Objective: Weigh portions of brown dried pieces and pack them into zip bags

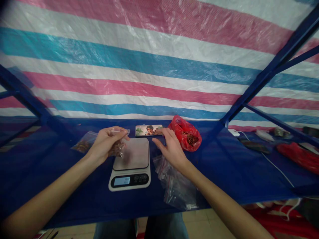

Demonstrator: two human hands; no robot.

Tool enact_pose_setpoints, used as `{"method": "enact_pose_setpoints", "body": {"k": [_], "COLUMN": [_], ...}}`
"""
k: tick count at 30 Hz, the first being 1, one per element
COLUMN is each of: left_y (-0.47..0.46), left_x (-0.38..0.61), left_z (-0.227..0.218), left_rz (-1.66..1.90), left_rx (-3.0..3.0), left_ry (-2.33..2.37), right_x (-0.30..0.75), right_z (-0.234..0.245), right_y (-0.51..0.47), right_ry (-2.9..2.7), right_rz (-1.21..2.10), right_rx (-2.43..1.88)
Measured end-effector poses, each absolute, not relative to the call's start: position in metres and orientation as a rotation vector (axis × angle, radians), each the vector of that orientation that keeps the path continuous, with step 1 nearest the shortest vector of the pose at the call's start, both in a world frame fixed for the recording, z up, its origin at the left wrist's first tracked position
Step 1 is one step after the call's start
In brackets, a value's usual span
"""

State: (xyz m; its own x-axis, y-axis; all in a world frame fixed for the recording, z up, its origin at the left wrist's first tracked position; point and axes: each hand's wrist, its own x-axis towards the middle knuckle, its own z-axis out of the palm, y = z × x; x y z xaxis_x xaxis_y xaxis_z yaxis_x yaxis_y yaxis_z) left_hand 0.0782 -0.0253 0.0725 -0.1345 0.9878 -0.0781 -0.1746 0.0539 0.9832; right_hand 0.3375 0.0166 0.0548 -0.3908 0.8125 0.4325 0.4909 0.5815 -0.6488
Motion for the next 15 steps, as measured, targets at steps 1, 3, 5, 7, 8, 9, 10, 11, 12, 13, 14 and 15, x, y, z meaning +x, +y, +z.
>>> {"method": "enact_pose_setpoints", "body": {"k": [1, 3, 5, 7, 8, 9, 10, 11, 12, 13, 14, 15], "left_y": [-0.024, -0.023, -0.023, -0.025, -0.025, -0.026, -0.027, -0.027, -0.028, -0.028, -0.028, -0.028], "left_x": [0.090, 0.112, 0.128, 0.135, 0.136, 0.135, 0.134, 0.133, 0.132, 0.131, 0.130, 0.130], "left_z": [0.074, 0.075, 0.073, 0.069, 0.067, 0.065, 0.064, 0.062, 0.061, 0.060, 0.059, 0.058], "left_rz": [1.355, 1.389, 1.391, 1.370, 1.352, 1.330, 1.309, 1.298, 1.302, 1.316, 1.340, 1.368], "left_rx": [1.033, 1.157, 1.238, 1.236, 1.206, 1.166, 1.125, 1.092, 1.065, 1.042, 1.018, 0.992], "left_ry": [1.187, 1.125, 1.073, 1.024, 1.010, 1.007, 1.015, 1.026, 1.035, 1.041, 1.045, 1.045], "right_x": [0.328, 0.308, 0.292, 0.285, 0.284, 0.284, 0.286, 0.288, 0.290, 0.291, 0.293, 0.293], "right_z": [0.060, 0.066, 0.065, 0.059, 0.055, 0.051, 0.048, 0.045, 0.043, 0.042, 0.042, 0.042], "right_y": [0.012, 0.006, 0.003, 0.004, 0.004, 0.005, 0.005, 0.006, 0.006, 0.006, 0.006, 0.006], "right_ry": [-2.015, -1.928, -1.762, -1.553, -1.456, -1.375, -1.312, -1.267, -1.236, -1.217, -1.205, -1.197], "right_rz": [0.655, 0.933, 1.116, 1.238, 1.292, 1.341, 1.386, 1.425, 1.455, 1.476, 1.490, 1.495], "right_rx": [-0.986, -0.849, -0.750, -0.725, -0.735, -0.750, -0.768, -0.785, -0.796, -0.803, -0.806, -0.804]}}
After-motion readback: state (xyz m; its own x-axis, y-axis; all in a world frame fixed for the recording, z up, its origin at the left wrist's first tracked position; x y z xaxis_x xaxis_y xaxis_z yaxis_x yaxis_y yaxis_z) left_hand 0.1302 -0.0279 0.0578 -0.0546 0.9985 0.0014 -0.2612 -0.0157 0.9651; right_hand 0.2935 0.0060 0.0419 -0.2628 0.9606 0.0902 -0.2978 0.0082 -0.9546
